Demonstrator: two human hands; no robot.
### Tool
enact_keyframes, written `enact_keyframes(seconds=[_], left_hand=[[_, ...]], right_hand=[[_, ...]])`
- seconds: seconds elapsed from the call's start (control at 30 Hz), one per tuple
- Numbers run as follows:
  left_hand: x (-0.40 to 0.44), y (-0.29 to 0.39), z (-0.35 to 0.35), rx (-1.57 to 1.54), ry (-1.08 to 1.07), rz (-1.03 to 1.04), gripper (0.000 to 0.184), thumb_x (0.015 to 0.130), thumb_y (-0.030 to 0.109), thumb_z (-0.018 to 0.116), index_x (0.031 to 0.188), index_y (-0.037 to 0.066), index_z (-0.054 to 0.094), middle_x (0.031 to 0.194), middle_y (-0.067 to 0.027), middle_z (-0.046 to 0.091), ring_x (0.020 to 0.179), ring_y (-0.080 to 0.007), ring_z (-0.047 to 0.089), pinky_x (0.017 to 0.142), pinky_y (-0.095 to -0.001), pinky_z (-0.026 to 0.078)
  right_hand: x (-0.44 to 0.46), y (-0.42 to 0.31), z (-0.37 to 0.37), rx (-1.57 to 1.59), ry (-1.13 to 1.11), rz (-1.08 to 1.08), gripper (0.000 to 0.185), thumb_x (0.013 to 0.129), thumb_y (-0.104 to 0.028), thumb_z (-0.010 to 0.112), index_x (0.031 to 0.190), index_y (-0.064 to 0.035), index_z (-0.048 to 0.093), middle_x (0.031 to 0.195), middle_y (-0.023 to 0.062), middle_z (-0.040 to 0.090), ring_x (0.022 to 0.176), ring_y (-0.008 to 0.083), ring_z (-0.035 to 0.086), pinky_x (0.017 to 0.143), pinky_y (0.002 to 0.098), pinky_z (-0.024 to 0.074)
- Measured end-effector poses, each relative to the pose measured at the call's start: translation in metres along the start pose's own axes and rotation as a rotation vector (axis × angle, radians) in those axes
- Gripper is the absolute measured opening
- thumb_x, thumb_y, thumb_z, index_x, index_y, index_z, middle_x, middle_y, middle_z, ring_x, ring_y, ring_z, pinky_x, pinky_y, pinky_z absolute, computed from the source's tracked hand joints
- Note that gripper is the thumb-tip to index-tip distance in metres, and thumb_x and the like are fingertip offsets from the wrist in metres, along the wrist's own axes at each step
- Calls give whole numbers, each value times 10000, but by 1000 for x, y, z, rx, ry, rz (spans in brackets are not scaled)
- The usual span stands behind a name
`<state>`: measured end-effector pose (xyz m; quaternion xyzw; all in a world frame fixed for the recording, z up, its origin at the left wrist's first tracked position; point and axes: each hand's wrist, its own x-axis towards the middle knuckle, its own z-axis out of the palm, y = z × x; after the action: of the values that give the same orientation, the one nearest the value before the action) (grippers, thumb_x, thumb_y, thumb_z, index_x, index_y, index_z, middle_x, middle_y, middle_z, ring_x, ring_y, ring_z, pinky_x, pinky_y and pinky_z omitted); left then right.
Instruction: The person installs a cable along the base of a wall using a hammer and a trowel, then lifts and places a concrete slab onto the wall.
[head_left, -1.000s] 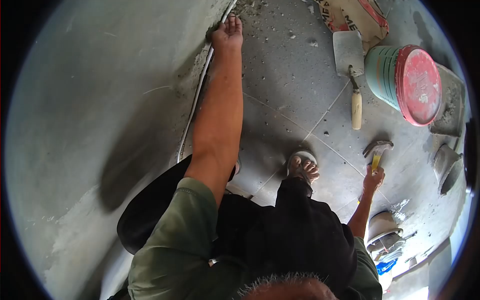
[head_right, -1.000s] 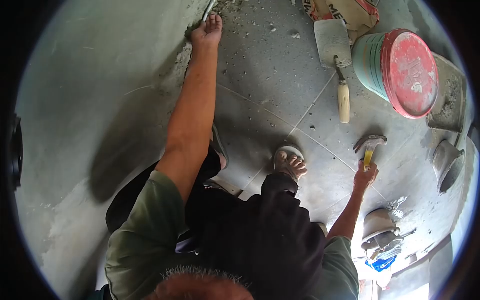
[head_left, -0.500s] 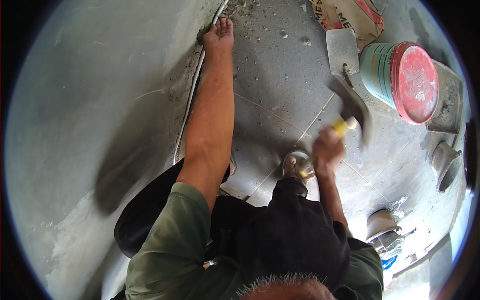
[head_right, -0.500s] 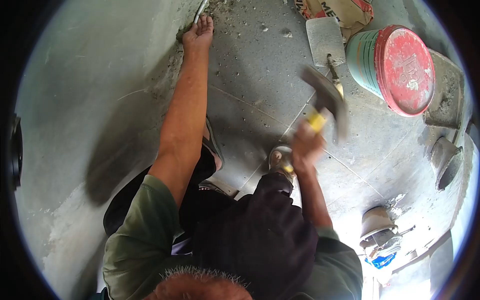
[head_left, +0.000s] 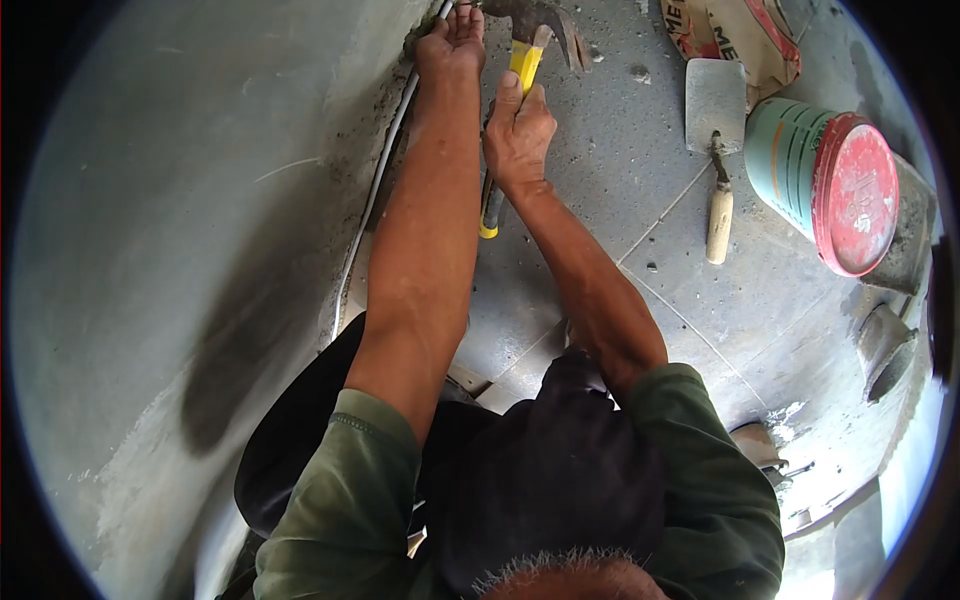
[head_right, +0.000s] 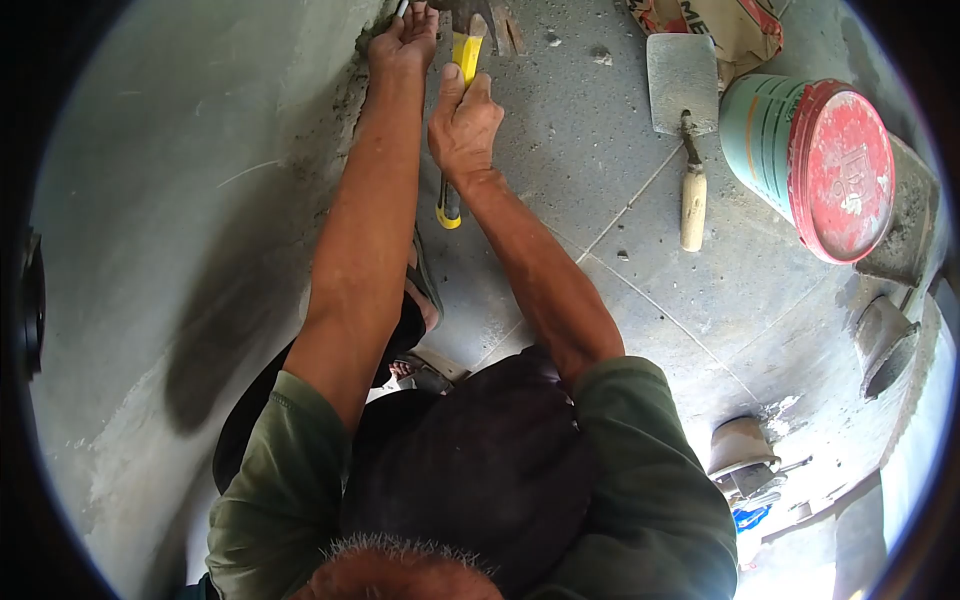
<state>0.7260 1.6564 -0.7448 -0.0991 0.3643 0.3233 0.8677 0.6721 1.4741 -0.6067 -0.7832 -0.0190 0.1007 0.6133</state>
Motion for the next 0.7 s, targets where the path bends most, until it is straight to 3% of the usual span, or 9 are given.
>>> enact_keyframes(seconds=[0.2, 0.3, 0.43, 0.5, 0.57, 0.63, 0.7], left_hand=[[8, 8, -6, 72, -14, -3, 303, 971, 135, 343, 1171, -9, 520, 1185, -209, 563, 1110, -330, 535, 991, -488, 391], [-16, -3, 8, 92, -50, 35, 289, 958, 114, 339, 1132, -18, 527, 1167, -208, 567, 1097, -334, 537, 987, -492, 393], [-18, -3, 11, 52, 56, 26, 269, 937, 67, 332, 1092, -30, 529, 1136, -212, 573, 1049, -339, 553, 962, -506, 419], [-23, -4, 12, 181, -23, 22, 303, 948, 86, 341, 1169, -30, 512, 1169, -214, 570, 1075, -349, 554, 958, -512, 436], [-21, -7, 16, 143, -14, 97, 317, 959, 95, 339, 1206, -27, 495, 1197, -218, 559, 1094, -349, 550, 958, -507, 440], [-28, -8, 17, 110, 9, 175, 333, 970, 105, 337, 1243, -24, 477, 1225, -222, 548, 1113, -349, 546, 957, -503, 445], [-38, -11, 22, -31, 114, 46, 328, 986, 133, 331, 1233, -19, 486, 1209, -226, 562, 1069, -347, 582, 959, -487, 446]], right_hand=[[14, 7, 10, -88, -55, -56, 335, 944, -246, 508, 768, 34, 457, 553, 221, 537, 505, 395, 585, 444, 425, 430], [10, -7, 1, 39, 21, 70, 416, 943, -340, 487, 782, 43, 512, 610, 254, 562, 589, 416, 603, 520, 437, 455], [4, 1, 8, 73, 84, 90, 328, 932, -256, 515, 786, 36, 478, 581, 243, 553, 575, 415, 605, 500, 445, 463], [16, 13, 9, -212, -166, -131, 312, 930, -248, 525, 805, 33, 475, 567, 232, 548, 548, 412, 598, 468, 431, 450], [9, 5, 10, -195, -93, -142, 290, 932, -224, 529, 805, 28, 463, 548, 209, 537, 497, 395, 581, 429, 416, 423], [-11, -4, 1, 1, 24, 23, 294, 930, -223, 533, 795, 27, 455, 548, 210, 537, 495, 393, 579, 431, 418, 423], [-13, 0, 0, 54, 35, 39, 295, 928, -220, 536, 793, 27, 452, 546, 210, 537, 495, 390, 580, 433, 418, 425]])
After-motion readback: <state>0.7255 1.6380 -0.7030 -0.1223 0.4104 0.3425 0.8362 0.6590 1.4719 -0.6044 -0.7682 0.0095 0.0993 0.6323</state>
